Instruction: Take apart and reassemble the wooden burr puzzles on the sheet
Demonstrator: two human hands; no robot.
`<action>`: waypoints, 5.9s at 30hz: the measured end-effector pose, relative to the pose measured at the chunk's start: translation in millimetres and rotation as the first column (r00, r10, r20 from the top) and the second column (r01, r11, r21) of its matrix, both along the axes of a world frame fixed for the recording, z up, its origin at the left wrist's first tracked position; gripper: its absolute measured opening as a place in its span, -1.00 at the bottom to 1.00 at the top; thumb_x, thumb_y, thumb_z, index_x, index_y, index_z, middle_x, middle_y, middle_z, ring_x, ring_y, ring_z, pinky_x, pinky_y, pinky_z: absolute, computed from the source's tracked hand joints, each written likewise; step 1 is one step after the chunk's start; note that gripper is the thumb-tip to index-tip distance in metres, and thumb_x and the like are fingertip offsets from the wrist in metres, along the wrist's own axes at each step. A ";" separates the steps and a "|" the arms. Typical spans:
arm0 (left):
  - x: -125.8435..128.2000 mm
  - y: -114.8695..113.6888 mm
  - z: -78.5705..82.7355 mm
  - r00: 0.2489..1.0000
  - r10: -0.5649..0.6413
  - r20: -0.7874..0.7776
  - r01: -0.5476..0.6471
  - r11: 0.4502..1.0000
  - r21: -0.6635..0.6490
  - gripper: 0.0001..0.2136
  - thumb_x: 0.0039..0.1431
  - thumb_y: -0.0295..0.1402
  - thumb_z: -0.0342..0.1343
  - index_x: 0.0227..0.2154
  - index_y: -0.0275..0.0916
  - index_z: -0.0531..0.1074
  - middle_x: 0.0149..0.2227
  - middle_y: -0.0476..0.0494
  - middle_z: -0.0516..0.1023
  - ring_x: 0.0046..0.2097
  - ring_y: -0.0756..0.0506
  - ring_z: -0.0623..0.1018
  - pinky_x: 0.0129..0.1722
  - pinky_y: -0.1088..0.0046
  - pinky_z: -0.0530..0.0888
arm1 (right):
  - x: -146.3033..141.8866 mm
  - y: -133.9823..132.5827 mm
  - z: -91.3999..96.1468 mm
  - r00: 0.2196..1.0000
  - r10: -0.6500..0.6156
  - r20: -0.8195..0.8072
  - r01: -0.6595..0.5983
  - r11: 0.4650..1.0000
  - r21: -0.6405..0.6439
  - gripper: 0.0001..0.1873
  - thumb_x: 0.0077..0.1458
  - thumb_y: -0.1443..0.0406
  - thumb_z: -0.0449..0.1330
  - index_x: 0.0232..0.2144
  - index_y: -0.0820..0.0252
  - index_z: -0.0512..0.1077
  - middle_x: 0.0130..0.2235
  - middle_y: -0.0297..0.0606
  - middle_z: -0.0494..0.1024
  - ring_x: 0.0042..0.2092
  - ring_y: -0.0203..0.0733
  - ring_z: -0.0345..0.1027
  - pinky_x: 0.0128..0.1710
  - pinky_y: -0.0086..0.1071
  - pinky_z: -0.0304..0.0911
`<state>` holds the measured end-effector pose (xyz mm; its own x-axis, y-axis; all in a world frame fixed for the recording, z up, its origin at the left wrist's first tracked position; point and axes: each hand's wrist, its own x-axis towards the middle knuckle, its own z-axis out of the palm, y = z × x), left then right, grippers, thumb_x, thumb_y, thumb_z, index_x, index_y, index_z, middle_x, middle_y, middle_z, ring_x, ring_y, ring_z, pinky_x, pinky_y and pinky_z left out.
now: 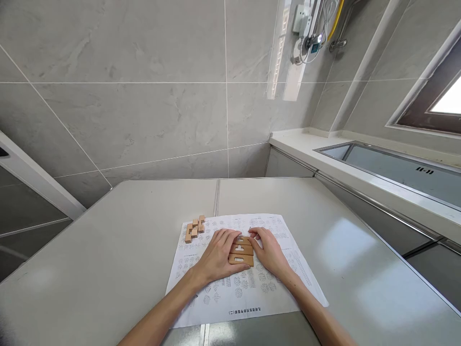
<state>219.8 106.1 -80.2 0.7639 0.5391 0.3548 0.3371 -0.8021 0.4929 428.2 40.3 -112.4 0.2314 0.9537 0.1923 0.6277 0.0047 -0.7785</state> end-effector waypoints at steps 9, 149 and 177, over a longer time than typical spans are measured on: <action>2.2 1.4 -10.6 0.934 0.356 0.039 -0.357 0.921 0.153 -0.44 0.00 -0.03 0.37 -0.01 -0.16 0.37 -0.10 -0.20 0.41 -0.03 -0.32 0.43 0.09 -0.08 0.37 | -1.8 -0.3 -0.5 0.999 -0.050 -0.001 0.050 0.999 0.000 -0.70 0.26 0.17 0.09 -0.01 0.07 0.45 -0.07 -0.14 0.59 0.00 0.03 0.46 0.01 -0.07 0.38; 4.6 -14.4 -7.9 0.965 -0.153 -0.213 0.182 0.976 0.123 -0.90 0.23 -0.41 0.13 -0.40 -0.19 0.35 -0.48 0.06 0.55 -0.50 -0.01 0.50 -0.48 0.40 0.21 | -16.0 -3.7 18.2 0.997 0.075 0.005 -0.075 0.997 0.022 -0.81 0.30 0.28 0.04 -0.24 0.04 0.47 -0.25 -0.25 0.58 -0.21 -0.06 0.48 -0.17 -0.20 0.40; 4.3 -12.6 -8.6 0.975 -0.163 -0.152 0.184 0.973 0.142 -0.88 0.20 -0.42 0.13 -0.43 -0.17 0.31 -0.53 0.08 0.49 -0.53 0.01 0.41 -0.50 0.40 0.08 | -16.1 -5.2 22.4 0.992 0.125 0.026 -0.124 0.992 -0.012 -0.78 0.23 0.38 0.03 -0.23 0.08 0.46 -0.22 -0.25 0.56 -0.17 -0.08 0.44 -0.16 -0.23 0.34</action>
